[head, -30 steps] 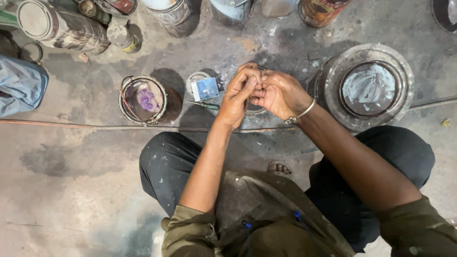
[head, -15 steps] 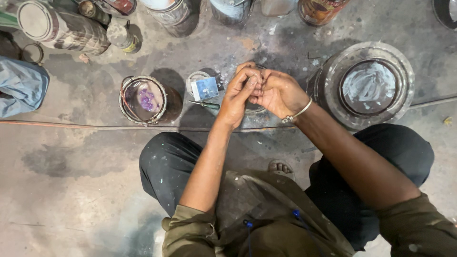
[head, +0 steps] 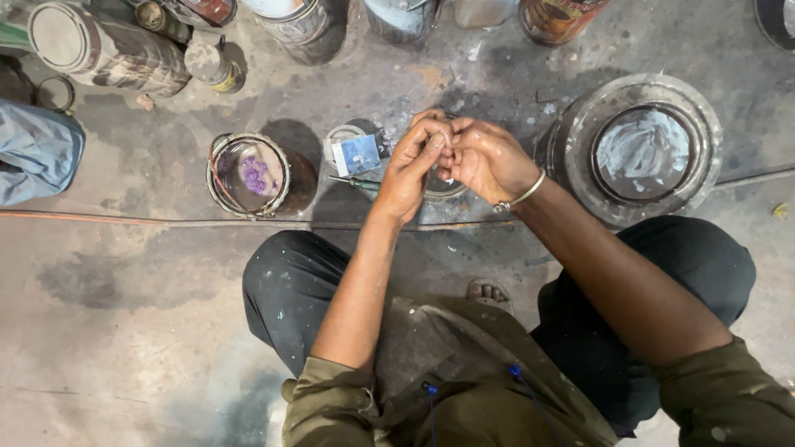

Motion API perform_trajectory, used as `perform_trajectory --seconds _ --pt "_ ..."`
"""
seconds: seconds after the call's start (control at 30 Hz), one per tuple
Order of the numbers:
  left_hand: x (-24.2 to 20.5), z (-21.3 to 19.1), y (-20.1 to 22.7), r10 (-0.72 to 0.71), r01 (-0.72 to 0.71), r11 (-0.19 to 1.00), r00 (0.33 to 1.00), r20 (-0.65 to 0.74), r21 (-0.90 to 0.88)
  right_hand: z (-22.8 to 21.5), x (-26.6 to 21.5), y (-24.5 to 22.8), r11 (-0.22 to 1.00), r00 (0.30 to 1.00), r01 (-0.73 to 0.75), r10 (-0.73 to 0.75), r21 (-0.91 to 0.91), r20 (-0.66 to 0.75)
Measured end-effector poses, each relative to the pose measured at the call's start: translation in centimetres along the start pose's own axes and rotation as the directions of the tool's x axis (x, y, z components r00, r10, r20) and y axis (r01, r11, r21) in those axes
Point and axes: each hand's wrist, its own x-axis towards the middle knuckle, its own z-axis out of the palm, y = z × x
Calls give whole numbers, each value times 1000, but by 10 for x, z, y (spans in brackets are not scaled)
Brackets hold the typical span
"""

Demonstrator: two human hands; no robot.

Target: The person sits on the floor and prepares a purple rag by dipping it into a container. They then stand on a green stool and wipe the top surface of a green cabinet with the rag.

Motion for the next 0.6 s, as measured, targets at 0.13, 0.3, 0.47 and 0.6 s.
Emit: perform_trajectory --seconds 0.13,0.3,0.47,0.6 --pt "0 1 5 -34 35 997 999 8 -63 -1 0 -2 998 999 -3 1 -66 -37" --pt "0 0 5 -60 61 995 998 12 -81 0 1 -1 1000 1000 -10 10 19 -2" --pt "-1 -5 -4 -12 14 998 999 44 -57 -6 1 2 1000 1000 -19 19 5 -25" --pt "4 -25 -34 -25 24 999 998 -52 -22 -27 11 3 927 981 -5 -69 -375 -183"
